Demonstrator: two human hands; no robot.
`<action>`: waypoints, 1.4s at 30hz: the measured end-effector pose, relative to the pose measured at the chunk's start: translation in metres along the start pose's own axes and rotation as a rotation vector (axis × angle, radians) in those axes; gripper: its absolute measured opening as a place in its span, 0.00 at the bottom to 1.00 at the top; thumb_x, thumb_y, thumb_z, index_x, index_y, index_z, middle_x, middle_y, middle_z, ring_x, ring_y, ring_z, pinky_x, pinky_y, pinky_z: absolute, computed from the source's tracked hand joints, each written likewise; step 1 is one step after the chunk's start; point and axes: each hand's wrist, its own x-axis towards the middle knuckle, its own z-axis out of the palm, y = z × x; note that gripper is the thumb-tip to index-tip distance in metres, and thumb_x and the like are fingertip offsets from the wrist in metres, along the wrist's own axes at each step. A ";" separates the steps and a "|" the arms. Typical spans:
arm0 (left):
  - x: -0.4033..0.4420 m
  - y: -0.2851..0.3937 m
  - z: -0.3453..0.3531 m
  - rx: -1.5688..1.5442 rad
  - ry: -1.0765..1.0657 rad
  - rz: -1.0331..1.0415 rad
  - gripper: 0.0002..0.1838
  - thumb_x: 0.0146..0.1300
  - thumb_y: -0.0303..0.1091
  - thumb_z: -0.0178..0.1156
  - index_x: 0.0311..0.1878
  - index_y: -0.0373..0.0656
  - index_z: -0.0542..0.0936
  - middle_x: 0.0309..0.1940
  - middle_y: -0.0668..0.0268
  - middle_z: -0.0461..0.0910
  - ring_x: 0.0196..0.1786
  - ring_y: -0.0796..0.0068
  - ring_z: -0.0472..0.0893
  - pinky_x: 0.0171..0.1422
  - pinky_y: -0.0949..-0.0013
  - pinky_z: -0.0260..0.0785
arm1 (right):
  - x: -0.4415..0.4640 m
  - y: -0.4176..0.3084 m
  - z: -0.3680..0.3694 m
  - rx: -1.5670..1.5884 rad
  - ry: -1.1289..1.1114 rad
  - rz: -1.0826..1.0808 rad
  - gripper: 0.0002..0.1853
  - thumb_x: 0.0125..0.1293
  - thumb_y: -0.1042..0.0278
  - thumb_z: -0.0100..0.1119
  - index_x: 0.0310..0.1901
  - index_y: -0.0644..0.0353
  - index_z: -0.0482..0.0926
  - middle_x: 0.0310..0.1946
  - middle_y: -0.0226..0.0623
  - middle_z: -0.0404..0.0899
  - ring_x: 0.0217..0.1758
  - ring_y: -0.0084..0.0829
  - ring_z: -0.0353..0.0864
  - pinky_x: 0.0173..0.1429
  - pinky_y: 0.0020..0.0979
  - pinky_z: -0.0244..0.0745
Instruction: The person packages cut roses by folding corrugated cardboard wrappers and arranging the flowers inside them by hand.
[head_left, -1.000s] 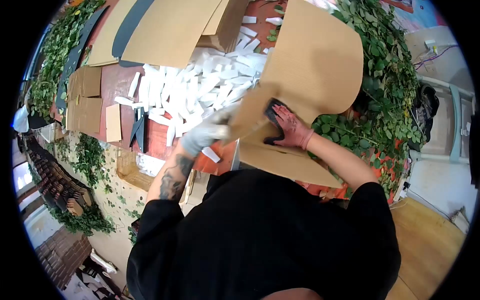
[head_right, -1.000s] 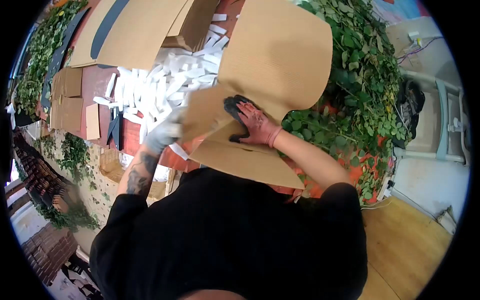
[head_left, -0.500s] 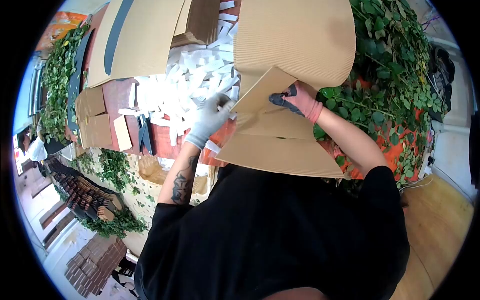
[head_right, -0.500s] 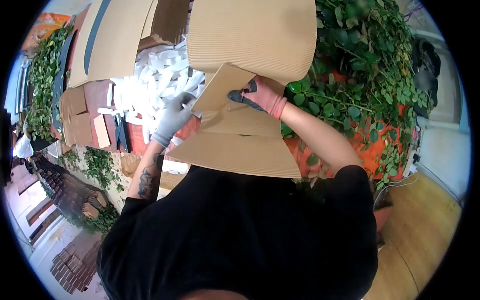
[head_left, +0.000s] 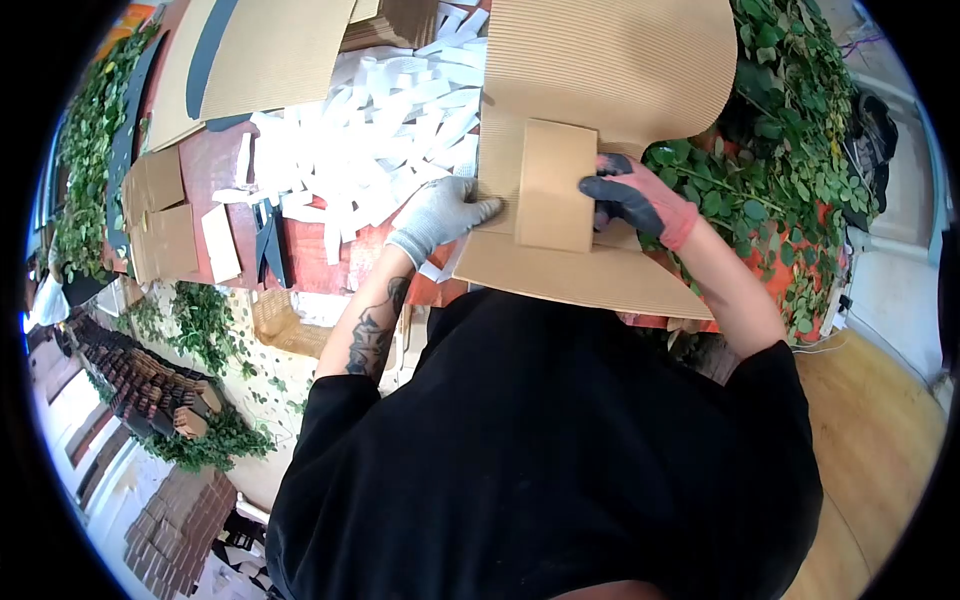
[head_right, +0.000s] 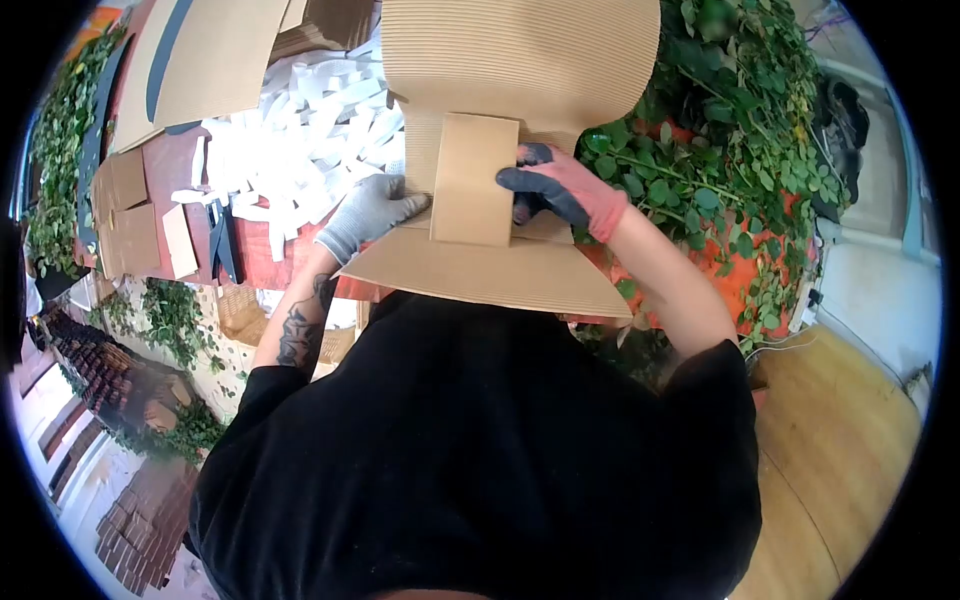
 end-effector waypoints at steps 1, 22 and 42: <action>0.002 0.000 -0.001 0.001 -0.001 0.003 0.20 0.60 0.45 0.62 0.41 0.33 0.81 0.28 0.59 0.83 0.30 0.74 0.81 0.39 0.68 0.72 | 0.007 0.001 0.002 -0.122 0.053 -0.031 0.15 0.64 0.65 0.57 0.48 0.65 0.75 0.33 0.32 0.78 0.29 0.20 0.77 0.31 0.23 0.74; 0.008 0.007 -0.010 0.115 -0.043 -0.028 0.23 0.60 0.49 0.57 0.44 0.35 0.80 0.33 0.51 0.82 0.38 0.58 0.83 0.46 0.61 0.72 | 0.031 0.024 0.000 -0.285 0.440 -0.066 0.09 0.59 0.82 0.52 0.41 0.72 0.74 0.35 0.38 0.75 0.27 0.23 0.77 0.25 0.25 0.77; 0.014 0.005 -0.009 0.110 -0.112 -0.051 0.24 0.59 0.49 0.58 0.45 0.34 0.80 0.34 0.50 0.82 0.39 0.56 0.82 0.47 0.61 0.72 | 0.047 0.018 0.016 -1.093 0.586 0.037 0.21 0.60 0.55 0.57 0.44 0.66 0.77 0.44 0.53 0.78 0.50 0.49 0.77 0.56 0.40 0.71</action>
